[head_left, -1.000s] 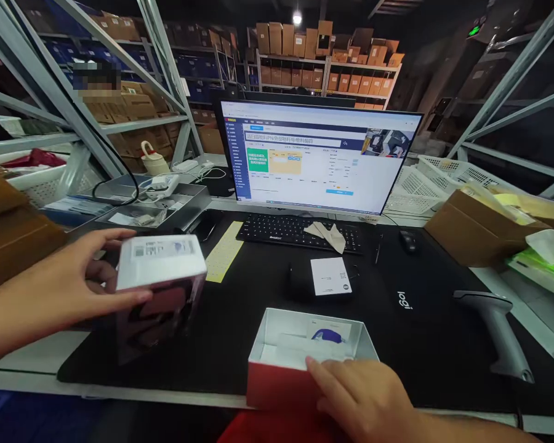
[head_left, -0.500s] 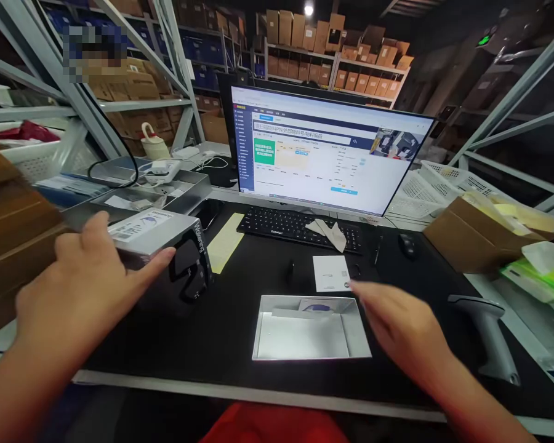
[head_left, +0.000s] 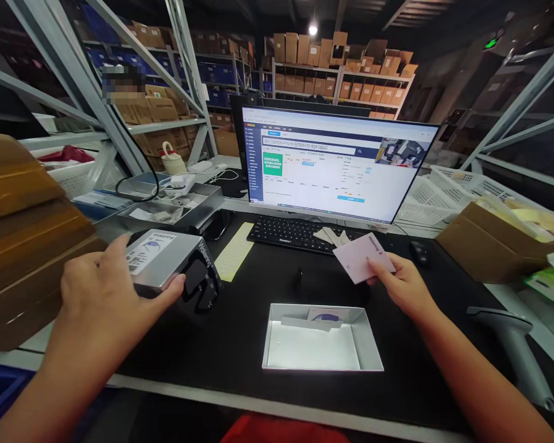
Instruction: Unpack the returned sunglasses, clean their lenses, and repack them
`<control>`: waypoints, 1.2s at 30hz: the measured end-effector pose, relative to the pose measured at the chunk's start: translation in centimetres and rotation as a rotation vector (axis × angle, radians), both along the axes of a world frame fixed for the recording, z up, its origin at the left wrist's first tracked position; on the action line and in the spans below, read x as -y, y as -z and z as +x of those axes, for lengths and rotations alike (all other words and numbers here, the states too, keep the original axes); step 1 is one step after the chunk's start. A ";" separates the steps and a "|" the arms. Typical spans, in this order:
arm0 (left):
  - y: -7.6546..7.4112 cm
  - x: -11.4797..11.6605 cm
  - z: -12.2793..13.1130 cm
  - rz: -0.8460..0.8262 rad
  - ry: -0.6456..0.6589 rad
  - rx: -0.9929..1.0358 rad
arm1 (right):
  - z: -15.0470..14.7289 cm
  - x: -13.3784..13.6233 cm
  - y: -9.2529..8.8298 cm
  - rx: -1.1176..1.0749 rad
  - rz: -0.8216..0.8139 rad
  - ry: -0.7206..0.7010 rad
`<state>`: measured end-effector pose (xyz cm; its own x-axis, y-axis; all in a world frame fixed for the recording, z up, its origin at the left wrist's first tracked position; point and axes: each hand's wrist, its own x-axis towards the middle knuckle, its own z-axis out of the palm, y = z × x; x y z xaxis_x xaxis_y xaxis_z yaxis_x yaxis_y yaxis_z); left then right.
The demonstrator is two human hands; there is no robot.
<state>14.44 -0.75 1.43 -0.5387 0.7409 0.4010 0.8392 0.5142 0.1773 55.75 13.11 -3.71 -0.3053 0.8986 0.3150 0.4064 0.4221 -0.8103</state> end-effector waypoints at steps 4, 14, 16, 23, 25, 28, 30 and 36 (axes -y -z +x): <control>-1.3 0.5 -0.5 0.167 0.006 -0.048 | -1.8 3.0 -0.6 -0.118 -0.303 -0.188; -2.9 -1.9 -3.4 0.161 -0.009 -0.047 | -0.8 5.3 0.8 0.386 0.383 -0.264; -1.0 -2.7 -4.4 0.112 -0.007 -0.022 | 0.4 4.7 1.2 0.384 0.411 -0.216; 1.2 -1.6 -4.6 0.263 0.039 -0.071 | 2.8 2.1 2.6 0.458 0.451 -0.053; 1.4 -0.4 -2.6 0.348 0.265 -0.099 | 3.1 0.5 2.9 0.484 0.432 -0.038; 3.2 1.3 1.3 0.160 0.835 0.133 | 3.3 -1.7 3.4 0.545 0.290 -0.152; 5.6 2.0 4.0 -0.122 1.025 0.330 | 3.1 -2.5 3.9 0.554 0.163 -0.273; 13.1 1.8 9.2 -0.294 1.058 0.570 | 1.8 -2.0 5.1 0.478 0.076 -0.177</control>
